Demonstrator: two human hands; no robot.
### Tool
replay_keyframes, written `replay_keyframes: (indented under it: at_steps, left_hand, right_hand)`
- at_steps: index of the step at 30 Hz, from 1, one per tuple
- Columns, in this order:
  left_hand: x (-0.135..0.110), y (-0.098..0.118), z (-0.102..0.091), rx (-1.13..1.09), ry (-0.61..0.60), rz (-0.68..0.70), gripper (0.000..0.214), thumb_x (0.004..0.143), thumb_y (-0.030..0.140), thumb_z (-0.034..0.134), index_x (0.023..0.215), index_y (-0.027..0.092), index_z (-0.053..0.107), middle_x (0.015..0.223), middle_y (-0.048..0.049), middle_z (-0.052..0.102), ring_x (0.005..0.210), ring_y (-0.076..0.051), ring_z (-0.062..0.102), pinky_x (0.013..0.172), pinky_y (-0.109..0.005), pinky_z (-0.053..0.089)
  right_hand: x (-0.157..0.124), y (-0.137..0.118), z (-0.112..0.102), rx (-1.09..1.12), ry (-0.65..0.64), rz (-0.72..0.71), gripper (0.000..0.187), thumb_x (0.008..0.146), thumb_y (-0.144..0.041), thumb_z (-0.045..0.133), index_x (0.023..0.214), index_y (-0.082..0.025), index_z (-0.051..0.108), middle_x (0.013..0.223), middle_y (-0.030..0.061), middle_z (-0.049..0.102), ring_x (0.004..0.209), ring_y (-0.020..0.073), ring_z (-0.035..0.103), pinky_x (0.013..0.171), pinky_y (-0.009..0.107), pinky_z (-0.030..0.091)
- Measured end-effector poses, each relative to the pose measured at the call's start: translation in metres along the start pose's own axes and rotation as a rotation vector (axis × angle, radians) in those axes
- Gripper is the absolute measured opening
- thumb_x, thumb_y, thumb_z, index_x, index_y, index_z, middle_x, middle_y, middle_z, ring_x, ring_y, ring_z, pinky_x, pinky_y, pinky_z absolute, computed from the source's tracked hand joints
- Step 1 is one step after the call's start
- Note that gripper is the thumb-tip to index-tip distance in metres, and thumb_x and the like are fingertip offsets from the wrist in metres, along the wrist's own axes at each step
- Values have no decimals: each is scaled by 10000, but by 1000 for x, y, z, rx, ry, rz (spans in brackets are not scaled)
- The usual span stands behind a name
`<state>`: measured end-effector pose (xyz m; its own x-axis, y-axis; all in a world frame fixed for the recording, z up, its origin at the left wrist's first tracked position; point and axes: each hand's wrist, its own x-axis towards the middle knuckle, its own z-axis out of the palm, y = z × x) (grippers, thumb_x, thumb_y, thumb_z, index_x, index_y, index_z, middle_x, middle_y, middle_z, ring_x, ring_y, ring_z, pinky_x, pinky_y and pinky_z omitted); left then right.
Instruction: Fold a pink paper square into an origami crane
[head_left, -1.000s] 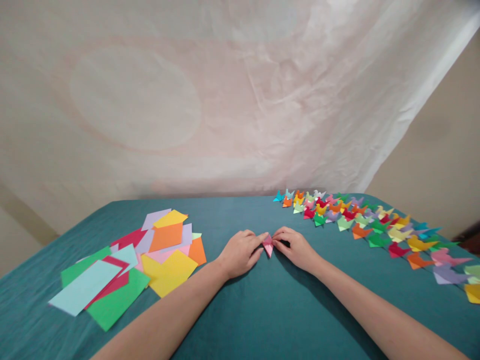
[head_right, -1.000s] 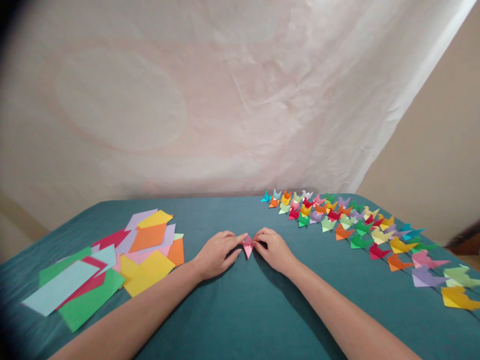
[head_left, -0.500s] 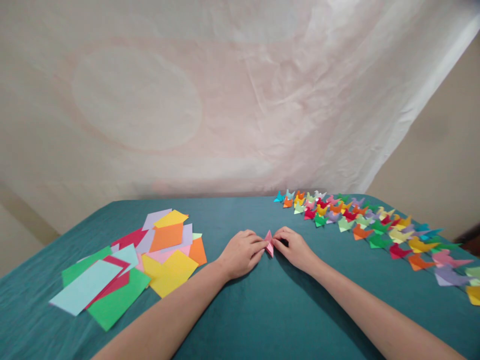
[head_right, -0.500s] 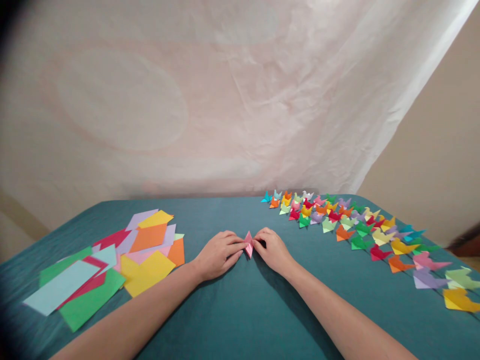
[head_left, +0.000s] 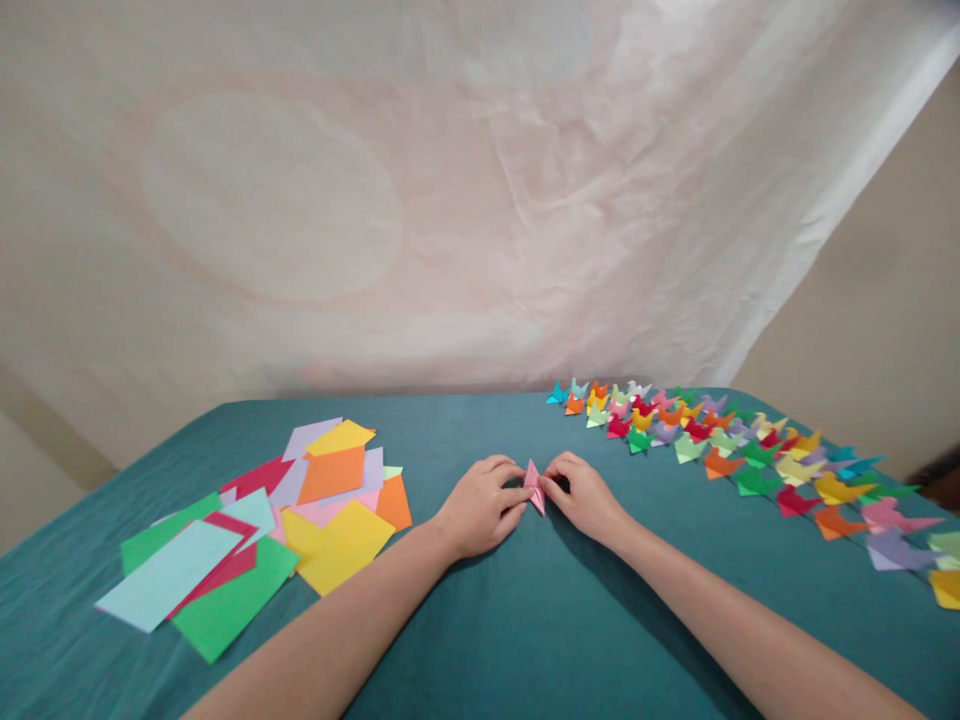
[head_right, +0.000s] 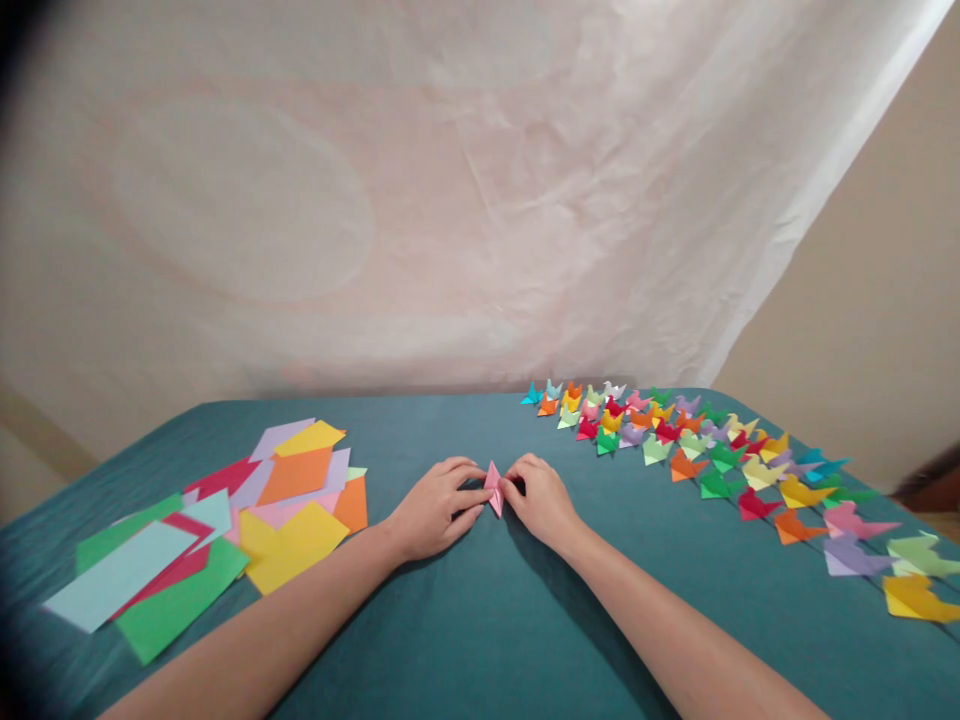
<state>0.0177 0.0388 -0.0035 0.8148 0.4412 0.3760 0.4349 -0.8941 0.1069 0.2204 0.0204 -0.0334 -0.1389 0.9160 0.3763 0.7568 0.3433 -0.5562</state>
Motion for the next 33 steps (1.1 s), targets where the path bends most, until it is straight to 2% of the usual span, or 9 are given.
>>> replay_keyframes:
  at_steps: [7,13,24,29,33]
  left_hand:
    - [-1,5,-2,82,16,2,238,844,241,502,1038,217,638,1281,-67,465,1218,-266,335,1016,-442,293]
    - [0,7,-3,133,-26,43,293,876,214,447,1138,199,578,1196,-52,557,1189,-252,373,999,-427,299]
    - [2,8,-3,150,-48,56,285,894,214,423,1126,181,584,1137,-52,604,1160,-238,407,997,-401,279]
    - [1,8,-3,173,-70,56,294,886,208,439,1151,186,564,1155,-49,599,1201,-225,385,1002,-391,268]
    - [1,9,-4,180,-78,51,290,892,202,426,1149,179,559,1169,-45,593,1213,-225,376,1009,-386,258]
  right_hand:
    - [2,0,3,-47,10,27,153,817,-231,510,688,-176,571,742,28,555,734,160,515,699,276,400]
    - [2,1,4,-68,7,34,138,815,-237,520,703,-181,577,736,24,552,735,163,512,692,273,394]
    - [0,2,6,-98,28,27,87,805,-232,545,743,-177,572,770,27,552,748,166,513,694,281,400]
    - [-3,-2,3,-114,27,-11,44,808,-194,547,811,-185,590,841,33,565,813,170,519,722,284,404]
    - [-10,-11,-2,-185,12,-129,95,837,-181,532,853,-186,625,912,50,583,841,171,522,746,288,407]
